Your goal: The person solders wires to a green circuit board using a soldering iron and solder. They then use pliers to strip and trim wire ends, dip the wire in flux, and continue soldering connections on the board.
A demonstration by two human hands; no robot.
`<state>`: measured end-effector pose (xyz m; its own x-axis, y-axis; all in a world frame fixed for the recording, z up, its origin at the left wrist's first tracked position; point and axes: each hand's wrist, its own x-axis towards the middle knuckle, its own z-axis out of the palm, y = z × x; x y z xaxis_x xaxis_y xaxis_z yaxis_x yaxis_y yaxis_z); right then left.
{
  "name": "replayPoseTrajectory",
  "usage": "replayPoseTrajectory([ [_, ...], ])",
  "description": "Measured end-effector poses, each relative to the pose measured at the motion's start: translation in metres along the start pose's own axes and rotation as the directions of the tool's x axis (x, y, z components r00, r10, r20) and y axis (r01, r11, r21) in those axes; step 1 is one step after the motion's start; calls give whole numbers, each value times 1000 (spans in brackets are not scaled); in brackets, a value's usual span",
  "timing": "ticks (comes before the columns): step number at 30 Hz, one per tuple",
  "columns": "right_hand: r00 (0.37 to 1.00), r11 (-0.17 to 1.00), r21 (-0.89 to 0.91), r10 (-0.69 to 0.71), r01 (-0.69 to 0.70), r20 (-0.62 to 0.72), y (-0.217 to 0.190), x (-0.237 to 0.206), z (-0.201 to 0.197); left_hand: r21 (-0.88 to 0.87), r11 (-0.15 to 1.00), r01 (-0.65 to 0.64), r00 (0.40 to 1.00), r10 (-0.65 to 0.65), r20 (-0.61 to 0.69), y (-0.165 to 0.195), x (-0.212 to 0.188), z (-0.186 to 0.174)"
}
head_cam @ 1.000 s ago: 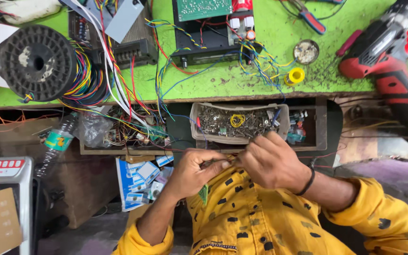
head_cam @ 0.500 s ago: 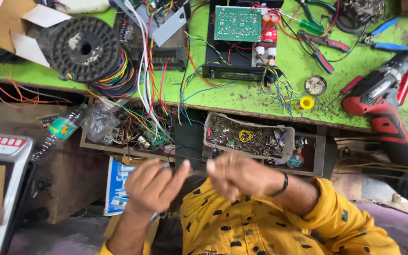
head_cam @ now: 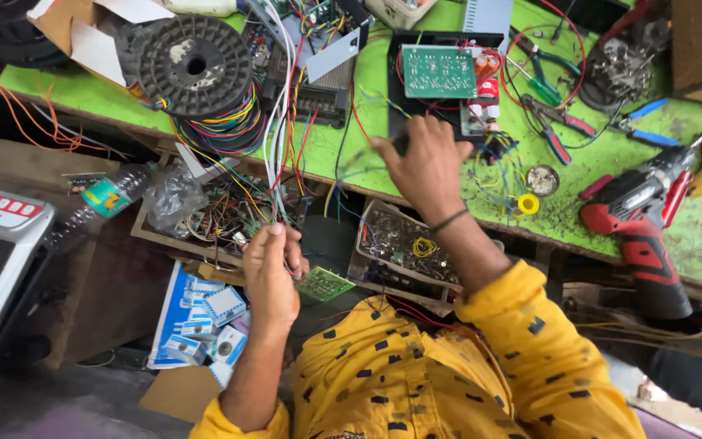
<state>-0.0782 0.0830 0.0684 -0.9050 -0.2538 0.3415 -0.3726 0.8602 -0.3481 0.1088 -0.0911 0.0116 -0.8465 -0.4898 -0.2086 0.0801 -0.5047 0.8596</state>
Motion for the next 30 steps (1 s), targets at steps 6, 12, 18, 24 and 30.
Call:
replayPoseTrajectory([
  [6,990,991,21,-131,132,-60,55,-30,-18,215,975,57,991,-81,107,4,3,6],
  [12,955,944,154,-296,292,5,97,-37,-33,-25,972,235,891,-205,405,0,9,46],
  [18,966,892,377,-255,249,-33,100,-27,-72,-151,964,221,879,-130,459,-16,42,98],
  [24,976,906,380,-214,188,26,68,-39,-82,-437,834,337,877,-109,468,-42,78,157],
  [30,976,989,-22,-142,148,163,73,-21,-60,12,990,-144,902,126,412,-42,93,163],
])
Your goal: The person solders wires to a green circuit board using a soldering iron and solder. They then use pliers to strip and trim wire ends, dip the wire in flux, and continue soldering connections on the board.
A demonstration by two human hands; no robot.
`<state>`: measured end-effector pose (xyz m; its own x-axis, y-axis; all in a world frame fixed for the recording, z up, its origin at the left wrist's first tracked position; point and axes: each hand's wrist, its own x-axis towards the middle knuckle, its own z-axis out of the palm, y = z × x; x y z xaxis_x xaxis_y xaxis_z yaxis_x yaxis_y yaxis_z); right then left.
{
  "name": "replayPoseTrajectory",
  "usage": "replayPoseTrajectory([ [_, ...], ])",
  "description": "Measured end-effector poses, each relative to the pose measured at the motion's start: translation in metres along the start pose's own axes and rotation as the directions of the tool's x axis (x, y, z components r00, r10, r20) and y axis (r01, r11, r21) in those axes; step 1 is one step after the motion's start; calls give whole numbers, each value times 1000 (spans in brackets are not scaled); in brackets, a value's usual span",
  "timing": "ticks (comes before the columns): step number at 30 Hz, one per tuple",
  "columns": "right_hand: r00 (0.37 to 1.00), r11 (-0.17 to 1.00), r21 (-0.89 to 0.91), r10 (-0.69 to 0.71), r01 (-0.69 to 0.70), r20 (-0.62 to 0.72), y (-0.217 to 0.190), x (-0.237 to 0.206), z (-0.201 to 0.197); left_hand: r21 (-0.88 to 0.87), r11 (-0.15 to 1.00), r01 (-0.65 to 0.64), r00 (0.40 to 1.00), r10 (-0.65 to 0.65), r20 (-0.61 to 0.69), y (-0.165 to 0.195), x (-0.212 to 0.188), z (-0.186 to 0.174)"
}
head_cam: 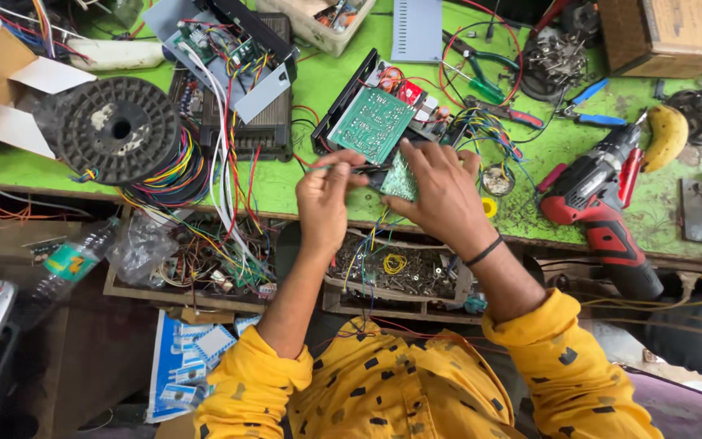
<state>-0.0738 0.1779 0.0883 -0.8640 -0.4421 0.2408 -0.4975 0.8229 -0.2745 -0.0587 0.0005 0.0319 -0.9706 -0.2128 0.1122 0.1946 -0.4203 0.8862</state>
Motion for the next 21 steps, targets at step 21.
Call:
replayPoseTrajectory([
  [21,958,872,475,228,-121,-173,20,-20,-7,786,296,-543,810,430,398,-10,4,-10],
])
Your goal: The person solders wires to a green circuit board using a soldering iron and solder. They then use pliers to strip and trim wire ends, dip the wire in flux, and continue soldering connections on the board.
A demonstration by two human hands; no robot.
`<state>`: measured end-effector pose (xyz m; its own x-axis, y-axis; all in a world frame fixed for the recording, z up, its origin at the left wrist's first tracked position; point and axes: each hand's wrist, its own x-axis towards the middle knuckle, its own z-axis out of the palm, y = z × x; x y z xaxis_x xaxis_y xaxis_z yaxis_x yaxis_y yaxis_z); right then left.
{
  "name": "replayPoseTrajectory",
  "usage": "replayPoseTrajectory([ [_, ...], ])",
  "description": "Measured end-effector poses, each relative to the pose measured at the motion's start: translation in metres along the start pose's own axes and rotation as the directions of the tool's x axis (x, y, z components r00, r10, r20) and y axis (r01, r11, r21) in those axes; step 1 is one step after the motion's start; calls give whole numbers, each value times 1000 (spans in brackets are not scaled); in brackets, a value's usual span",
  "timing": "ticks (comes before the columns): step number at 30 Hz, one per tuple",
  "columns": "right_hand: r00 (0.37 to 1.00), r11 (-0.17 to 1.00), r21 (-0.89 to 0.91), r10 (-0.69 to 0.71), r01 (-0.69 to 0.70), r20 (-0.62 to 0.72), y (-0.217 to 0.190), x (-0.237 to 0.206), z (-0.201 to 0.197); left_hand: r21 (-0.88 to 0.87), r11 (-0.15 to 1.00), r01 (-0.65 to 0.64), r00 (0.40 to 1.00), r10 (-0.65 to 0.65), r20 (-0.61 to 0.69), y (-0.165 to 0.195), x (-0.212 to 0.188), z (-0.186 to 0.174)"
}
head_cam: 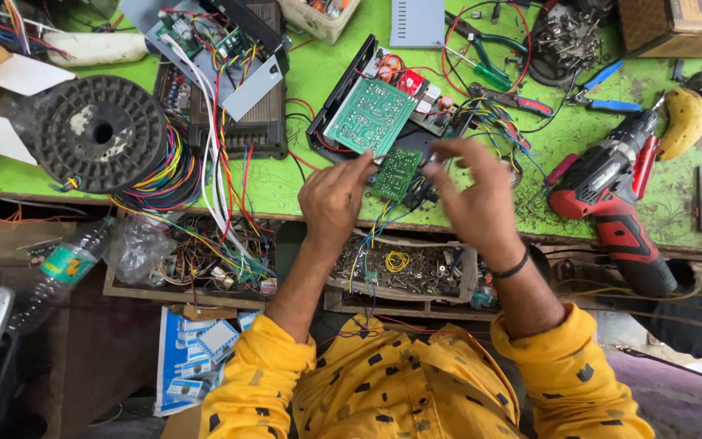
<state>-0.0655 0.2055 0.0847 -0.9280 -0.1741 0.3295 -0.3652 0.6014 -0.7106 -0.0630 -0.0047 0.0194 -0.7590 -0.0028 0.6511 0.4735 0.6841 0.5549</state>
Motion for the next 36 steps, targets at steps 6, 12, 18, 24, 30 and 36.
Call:
replayPoseTrajectory([
  [6,970,964,-131,-221,233,100,-15,-2,16,6,1000,23,999,-23,37,30,-8,-14],
  [12,952,961,-38,-267,276,147,-2,-2,18,-238,955,178,959,-115,257,34,-2,-23],
  [18,982,974,-138,-186,180,-30,-7,-17,19,-333,739,585,755,-346,557,21,1,-20],
  [24,992,957,-291,-60,24,-113,-8,-41,46,-468,668,578,810,-402,426,15,-11,-16],
  [30,989,964,-265,-28,-12,-147,17,-49,54,-469,611,638,762,-409,503,16,-22,-16],
  [36,996,950,-311,-30,1,-87,28,-61,29,-604,369,706,708,-350,614,25,-35,-2],
])
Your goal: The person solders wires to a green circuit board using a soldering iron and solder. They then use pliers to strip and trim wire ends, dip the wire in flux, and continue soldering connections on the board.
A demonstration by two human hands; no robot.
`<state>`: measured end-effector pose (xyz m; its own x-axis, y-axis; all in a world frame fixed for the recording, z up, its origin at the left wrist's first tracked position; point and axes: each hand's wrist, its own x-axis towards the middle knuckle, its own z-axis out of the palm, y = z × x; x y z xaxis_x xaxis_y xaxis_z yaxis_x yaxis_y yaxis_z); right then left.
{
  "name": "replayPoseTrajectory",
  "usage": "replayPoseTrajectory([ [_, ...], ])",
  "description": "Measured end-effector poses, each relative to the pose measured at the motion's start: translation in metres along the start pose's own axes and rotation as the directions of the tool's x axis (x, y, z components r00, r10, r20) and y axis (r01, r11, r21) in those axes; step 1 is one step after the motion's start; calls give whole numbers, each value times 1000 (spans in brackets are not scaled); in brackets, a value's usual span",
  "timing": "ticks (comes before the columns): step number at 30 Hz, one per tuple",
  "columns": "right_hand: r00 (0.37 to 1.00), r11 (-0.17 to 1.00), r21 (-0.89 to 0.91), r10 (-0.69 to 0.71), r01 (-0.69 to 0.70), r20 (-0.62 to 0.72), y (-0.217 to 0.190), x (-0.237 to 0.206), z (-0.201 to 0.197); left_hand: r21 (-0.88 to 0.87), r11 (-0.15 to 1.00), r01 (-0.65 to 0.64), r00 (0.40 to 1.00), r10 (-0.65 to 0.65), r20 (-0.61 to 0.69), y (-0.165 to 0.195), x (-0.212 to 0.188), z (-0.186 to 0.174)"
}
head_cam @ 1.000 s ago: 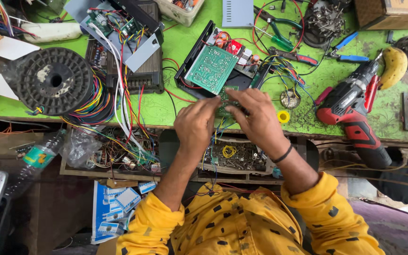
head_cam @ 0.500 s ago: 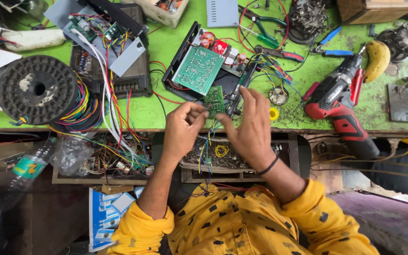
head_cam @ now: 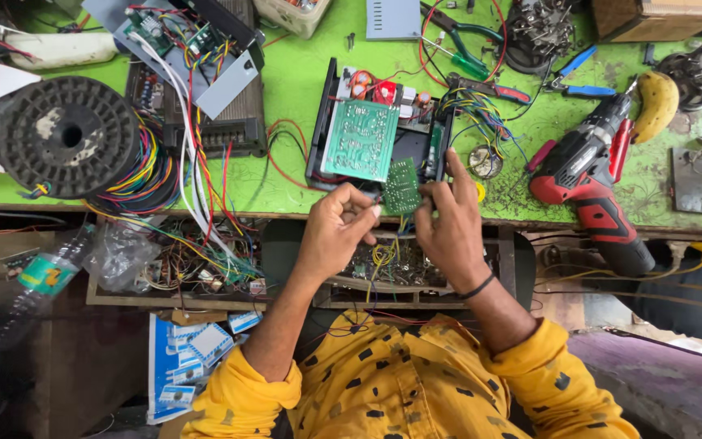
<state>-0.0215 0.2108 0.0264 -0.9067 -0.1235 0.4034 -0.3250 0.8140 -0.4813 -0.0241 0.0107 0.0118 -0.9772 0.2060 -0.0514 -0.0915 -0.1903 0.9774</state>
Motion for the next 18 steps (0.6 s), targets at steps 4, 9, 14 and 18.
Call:
replayPoseTrajectory([
  [4,992,990,81,-118,114,46,4,4,-29,155,988,-7,998,18,-66,-7,-4,7],
  [9,975,996,-16,-93,92,-200,39,73,-99,165,984,-61,995,72,-63,-16,-2,0],
  [14,990,978,-206,-5,34,138,90,163,-87,216,975,-42,996,59,-69,-24,4,-6],
  [18,917,944,-275,-60,180,395,86,168,-62,137,989,-60,997,66,-39,-22,6,-4],
])
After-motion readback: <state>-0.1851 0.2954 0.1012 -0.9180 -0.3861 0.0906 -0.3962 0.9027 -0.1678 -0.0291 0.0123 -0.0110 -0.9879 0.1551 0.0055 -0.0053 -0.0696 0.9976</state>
